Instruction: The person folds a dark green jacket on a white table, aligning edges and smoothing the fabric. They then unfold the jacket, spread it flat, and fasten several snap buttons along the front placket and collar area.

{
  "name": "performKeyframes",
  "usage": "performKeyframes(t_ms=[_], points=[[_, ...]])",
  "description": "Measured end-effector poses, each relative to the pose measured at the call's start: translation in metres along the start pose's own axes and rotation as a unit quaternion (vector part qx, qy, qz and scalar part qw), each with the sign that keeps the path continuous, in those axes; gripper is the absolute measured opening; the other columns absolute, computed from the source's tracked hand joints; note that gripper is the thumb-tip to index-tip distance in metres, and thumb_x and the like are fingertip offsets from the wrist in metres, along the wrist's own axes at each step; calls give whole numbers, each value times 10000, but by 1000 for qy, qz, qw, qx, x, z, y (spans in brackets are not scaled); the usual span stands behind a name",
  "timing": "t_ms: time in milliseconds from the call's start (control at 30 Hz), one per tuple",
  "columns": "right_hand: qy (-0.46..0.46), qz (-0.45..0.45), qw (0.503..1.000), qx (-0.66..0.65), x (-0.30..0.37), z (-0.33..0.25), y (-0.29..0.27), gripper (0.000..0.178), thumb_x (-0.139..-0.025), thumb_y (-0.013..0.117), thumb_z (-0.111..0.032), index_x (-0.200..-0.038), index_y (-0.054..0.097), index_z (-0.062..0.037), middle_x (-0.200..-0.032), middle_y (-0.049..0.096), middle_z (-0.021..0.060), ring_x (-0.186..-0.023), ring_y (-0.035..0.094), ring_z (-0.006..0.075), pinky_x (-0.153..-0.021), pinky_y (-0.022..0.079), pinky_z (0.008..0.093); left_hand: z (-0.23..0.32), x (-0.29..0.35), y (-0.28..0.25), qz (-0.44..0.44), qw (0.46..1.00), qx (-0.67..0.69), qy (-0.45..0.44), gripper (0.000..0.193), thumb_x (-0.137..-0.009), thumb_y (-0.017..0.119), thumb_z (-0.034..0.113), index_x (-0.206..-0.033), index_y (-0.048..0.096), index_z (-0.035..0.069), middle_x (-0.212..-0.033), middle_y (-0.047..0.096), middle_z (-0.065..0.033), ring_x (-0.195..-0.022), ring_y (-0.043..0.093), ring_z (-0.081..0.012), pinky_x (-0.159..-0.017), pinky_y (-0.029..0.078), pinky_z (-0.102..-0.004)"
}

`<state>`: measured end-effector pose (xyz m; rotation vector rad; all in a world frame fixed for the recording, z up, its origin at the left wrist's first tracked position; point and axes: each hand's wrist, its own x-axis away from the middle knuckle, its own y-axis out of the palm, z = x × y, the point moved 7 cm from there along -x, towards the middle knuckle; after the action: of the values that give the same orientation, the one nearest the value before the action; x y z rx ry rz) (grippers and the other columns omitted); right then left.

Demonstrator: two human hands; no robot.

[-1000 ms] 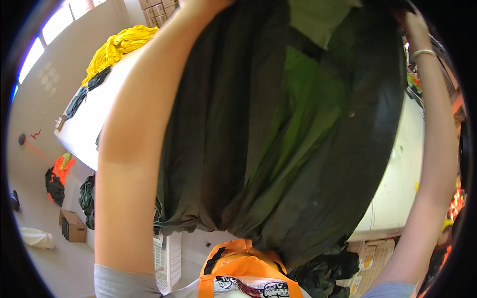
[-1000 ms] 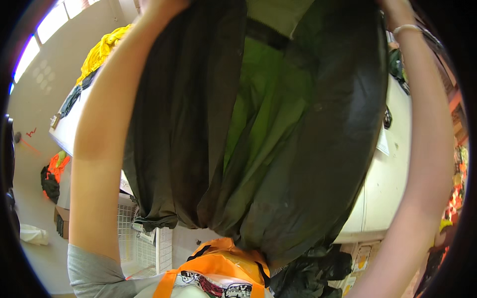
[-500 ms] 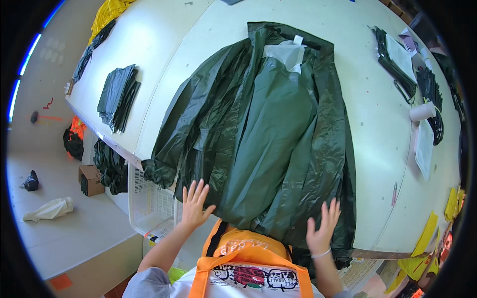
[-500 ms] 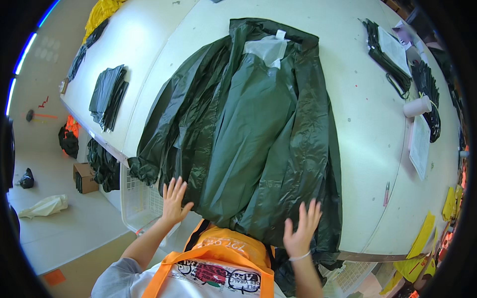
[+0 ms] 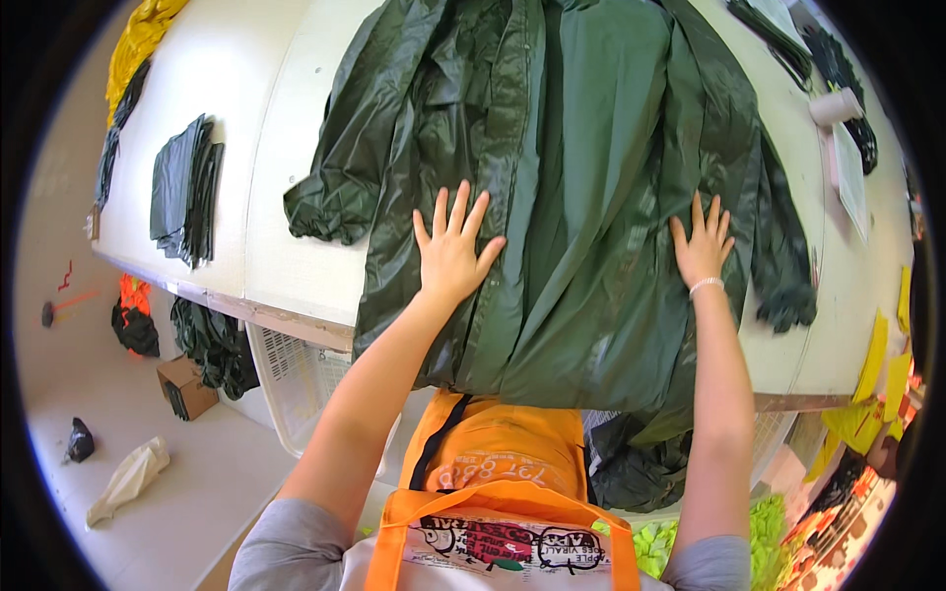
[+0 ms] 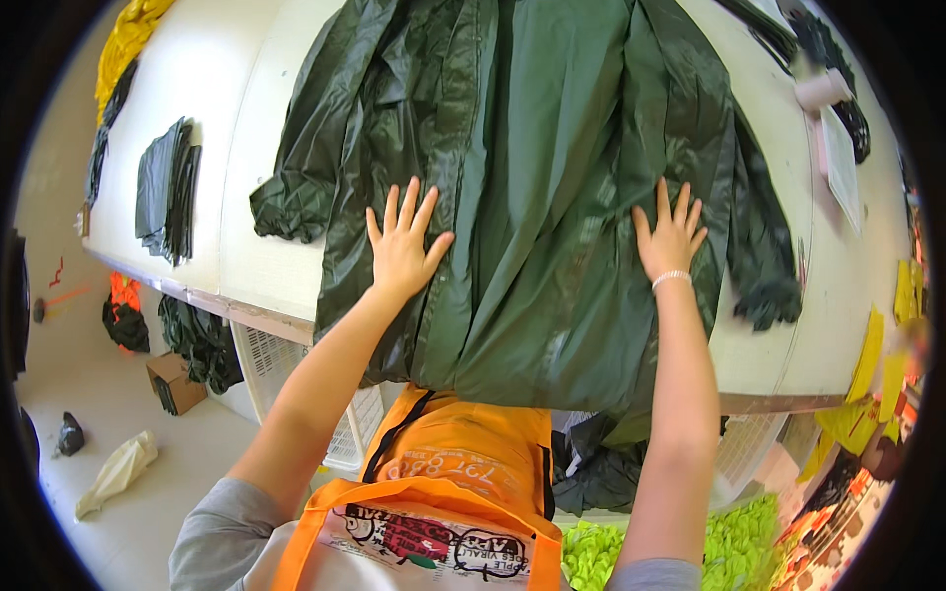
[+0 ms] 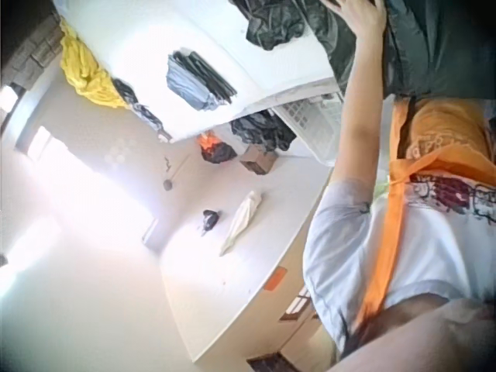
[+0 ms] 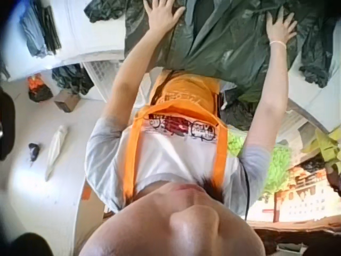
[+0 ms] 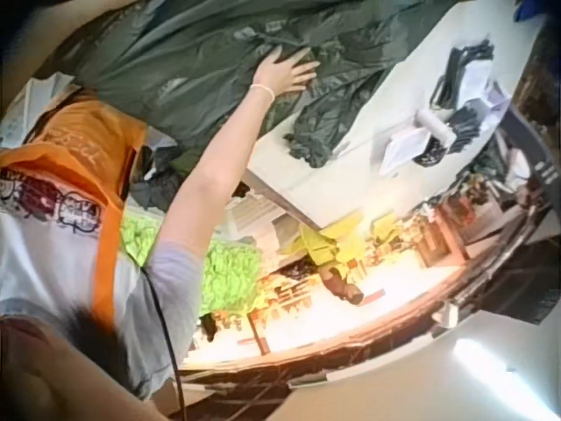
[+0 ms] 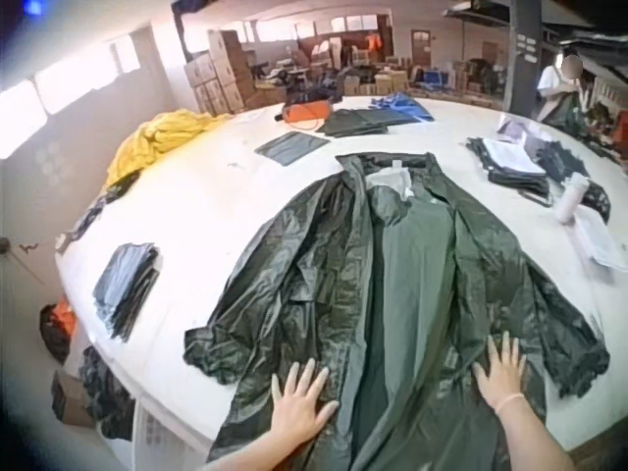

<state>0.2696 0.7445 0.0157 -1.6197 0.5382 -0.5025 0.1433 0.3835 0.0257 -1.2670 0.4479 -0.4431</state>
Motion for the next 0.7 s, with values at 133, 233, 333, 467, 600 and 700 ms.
performKeyframes(t_ms=[133,233,333,467,600,700], points=[[-138,220,957,-132,21,-67,-57,359,-842,597,-126,-1193,568,-56,-1304,508,180,-1216,445,382,-1025,334,480,-17,-6,5,12,999,49,0,611,-902,549,362,-1442,344,160,-1521,278,-65,-1407,213,-312,-1096,124,-608],[-243,152,884,-369,99,-188,-101,95,-811,603,-30,-879,665,-53,-940,641,99,-965,587,286,-868,466,386,-39,6,-6,70,975,209,-26,637,-861,622,256,-1400,360,40,-1477,323,-152,-1372,273,-352,-1121,153,-524],[-114,-21,842,-527,131,-236,-33,179,-856,568,-29,-1010,650,6,-997,656,170,-876,638,341,-784,516,366,-12,16,-32,104,986,126,26,668,-767,719,267,-1322,437,26,-1355,443,-165,-1252,402,-357,-1037,296,-488],[-42,-67,860,-504,139,-249,5,271,-859,564,-31,-1122,601,25,-1076,633,204,-925,633,344,-832,511,370,-24,8,-20,43,984,154,-76,581,-743,738,308,-1215,525,45,-1108,565,-134,-958,578,-316,-802,468,-405],[-39,-76,846,-526,143,-244,19,413,-802,622,11,-1206,535,19,-1107,599,166,-915,634,277,-819,512,362,-30,-6,-15,-52,961,191,-192,498,-753,737,324,-1146,566,70,-931,651,-122,-903,628,-304,-755,502,-405],[-34,-109,867,-486,142,-247,24,409,-820,617,21,-1220,534,29,-1189,585,167,-978,644,243,-829,529,303,-21,-16,-20,-70,961,195,-182,367,-749,724,256,-1062,623,92,-935,678,-129,-903,648,-297,-746,511,-395]])
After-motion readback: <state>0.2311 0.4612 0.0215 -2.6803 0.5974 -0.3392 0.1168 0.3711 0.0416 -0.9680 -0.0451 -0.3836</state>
